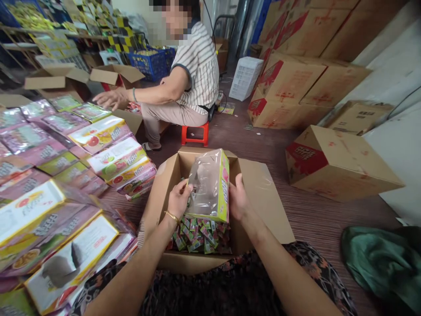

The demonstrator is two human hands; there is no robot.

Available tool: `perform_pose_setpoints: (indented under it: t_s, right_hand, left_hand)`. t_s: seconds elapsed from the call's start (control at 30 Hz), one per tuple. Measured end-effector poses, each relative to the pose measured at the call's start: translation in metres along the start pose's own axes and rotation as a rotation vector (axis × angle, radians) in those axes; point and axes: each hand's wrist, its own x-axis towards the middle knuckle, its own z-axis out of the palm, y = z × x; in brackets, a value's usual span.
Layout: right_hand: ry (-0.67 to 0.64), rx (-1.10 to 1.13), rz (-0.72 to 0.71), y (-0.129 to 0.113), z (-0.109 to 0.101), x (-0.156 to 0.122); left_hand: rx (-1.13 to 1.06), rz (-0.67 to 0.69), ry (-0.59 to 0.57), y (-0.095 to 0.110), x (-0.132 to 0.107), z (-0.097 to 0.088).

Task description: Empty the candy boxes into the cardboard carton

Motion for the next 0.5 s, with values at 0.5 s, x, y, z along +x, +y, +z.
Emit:
perform_pose_setpoints:
  t_s: [0.5]
  right_hand:
    - [0.169,-0.143,-0.200,0.015,-0.013,0.007]
  left_hand:
    - [-0.146,-0.179,0.174,0.023,0.004,-0.040]
